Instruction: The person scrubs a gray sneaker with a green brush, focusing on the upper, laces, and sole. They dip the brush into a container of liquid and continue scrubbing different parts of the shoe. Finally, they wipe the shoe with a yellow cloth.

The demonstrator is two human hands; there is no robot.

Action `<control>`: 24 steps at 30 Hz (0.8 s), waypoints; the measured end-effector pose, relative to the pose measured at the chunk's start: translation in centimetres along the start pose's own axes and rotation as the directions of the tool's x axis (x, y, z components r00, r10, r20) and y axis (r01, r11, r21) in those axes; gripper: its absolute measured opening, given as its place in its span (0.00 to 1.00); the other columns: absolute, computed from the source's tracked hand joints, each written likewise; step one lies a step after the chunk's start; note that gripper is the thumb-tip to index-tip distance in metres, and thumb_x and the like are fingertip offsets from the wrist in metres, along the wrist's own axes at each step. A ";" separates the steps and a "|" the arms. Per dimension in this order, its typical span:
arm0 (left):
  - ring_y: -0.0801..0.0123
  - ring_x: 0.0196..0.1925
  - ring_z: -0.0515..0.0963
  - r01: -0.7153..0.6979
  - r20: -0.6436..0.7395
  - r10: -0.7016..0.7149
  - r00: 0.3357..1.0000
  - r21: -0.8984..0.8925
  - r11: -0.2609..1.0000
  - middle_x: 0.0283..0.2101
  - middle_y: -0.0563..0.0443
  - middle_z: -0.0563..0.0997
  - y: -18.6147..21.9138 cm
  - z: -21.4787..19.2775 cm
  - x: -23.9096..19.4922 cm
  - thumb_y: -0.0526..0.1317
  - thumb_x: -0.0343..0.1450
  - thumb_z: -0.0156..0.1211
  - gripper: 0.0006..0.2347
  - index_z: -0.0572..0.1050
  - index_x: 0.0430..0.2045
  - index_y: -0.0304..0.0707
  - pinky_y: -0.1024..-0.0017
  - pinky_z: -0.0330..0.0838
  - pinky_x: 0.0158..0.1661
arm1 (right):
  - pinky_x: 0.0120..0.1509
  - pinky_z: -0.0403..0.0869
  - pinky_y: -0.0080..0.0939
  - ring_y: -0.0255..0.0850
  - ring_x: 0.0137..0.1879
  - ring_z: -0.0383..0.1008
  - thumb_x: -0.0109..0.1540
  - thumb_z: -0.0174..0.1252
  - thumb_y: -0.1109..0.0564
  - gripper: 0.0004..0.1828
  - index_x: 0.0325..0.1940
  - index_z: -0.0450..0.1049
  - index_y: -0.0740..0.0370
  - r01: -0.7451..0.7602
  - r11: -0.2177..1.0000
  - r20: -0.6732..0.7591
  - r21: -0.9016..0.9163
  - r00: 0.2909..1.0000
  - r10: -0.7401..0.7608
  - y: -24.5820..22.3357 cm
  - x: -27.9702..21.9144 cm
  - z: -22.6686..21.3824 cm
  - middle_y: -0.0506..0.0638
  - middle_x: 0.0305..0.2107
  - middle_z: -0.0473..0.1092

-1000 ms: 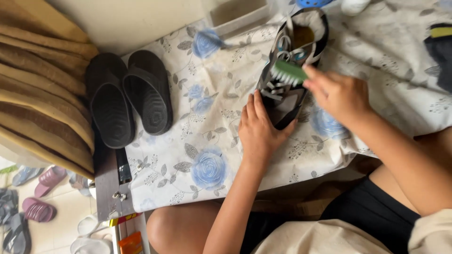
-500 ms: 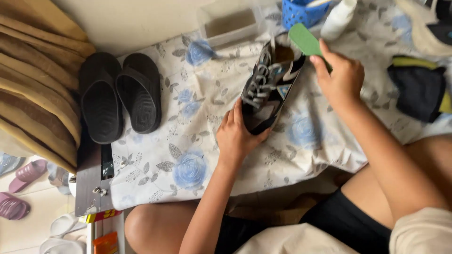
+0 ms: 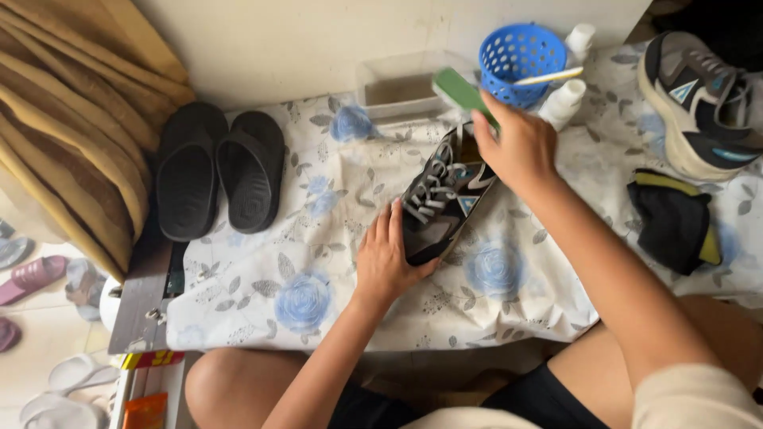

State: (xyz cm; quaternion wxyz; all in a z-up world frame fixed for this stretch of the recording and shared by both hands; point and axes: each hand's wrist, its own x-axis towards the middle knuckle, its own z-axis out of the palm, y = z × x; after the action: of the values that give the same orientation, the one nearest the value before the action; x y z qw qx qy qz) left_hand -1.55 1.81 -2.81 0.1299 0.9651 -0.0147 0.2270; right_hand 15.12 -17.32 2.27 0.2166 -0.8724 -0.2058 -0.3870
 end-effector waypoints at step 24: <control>0.45 0.65 0.49 0.044 0.032 -0.047 0.998 0.084 0.995 0.61 0.30 0.54 5.1 2.1 4.1 0.63 0.56 0.54 0.27 0.66 0.27 0.33 0.36 0.45 0.54 | 0.26 0.67 0.46 0.51 0.28 0.71 0.67 0.44 0.40 0.22 0.31 0.73 0.55 0.079 0.938 0.615 -0.337 0.773 0.156 1.0 9.6 11.6 0.52 0.20 0.69</control>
State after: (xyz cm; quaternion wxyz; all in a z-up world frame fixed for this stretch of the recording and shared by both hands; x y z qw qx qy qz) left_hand 2.57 -3.57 -1.59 0.0943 0.9734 0.0145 0.2082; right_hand 28.37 -10.06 2.38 -0.0132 -0.9793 -0.1777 -0.0961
